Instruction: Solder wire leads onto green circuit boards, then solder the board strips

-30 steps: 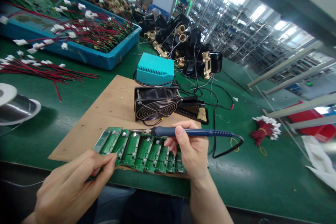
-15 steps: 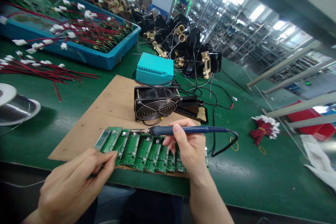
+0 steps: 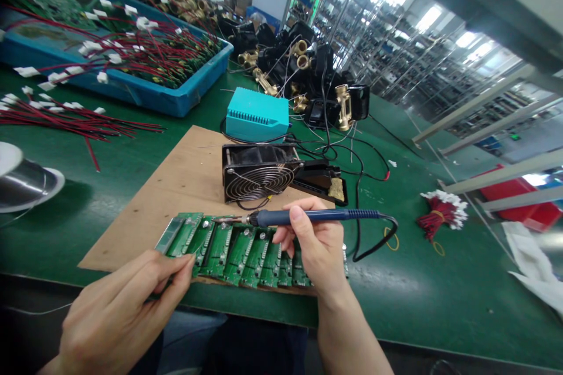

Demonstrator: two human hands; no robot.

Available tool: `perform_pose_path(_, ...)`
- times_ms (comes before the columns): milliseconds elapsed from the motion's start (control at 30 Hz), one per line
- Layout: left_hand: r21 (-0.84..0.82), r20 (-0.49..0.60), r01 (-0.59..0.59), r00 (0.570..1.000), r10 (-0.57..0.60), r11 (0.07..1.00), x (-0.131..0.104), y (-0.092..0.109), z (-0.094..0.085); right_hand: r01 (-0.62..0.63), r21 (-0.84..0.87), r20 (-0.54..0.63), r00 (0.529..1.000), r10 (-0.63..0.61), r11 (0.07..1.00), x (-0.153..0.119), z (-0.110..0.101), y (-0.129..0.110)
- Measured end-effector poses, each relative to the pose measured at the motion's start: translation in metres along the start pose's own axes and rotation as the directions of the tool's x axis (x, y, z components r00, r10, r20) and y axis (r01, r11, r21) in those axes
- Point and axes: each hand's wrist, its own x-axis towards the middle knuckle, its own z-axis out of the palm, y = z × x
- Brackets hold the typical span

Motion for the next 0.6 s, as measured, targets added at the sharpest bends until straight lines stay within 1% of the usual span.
perform_pose_path(133, 0.0, 0.013, -0.013, 1.0, 0.013, 1.0, 0.0, -0.001, -0.0002, -0.006, -0.017, 0.013, 1.0, 0.007, 1.0, 0.0013, -0.0004, -0.0007)
perform_pose_path(300, -0.012, 0.019, 0.001, 1.0, -0.001, 1.0, -0.0003, -0.0017, 0.001, -0.022, -0.001, 0.012, 1.0, 0.022, 1.0, 0.0021, 0.0002, 0.0005)
perform_pose_path(600, 0.064, 0.052, -0.011, 0.999, 0.008, 0.998, 0.003, -0.002, 0.0034, -0.031, -0.017, 0.019, 0.999, 0.031, 0.999, 0.0024, -0.0017, 0.0011)
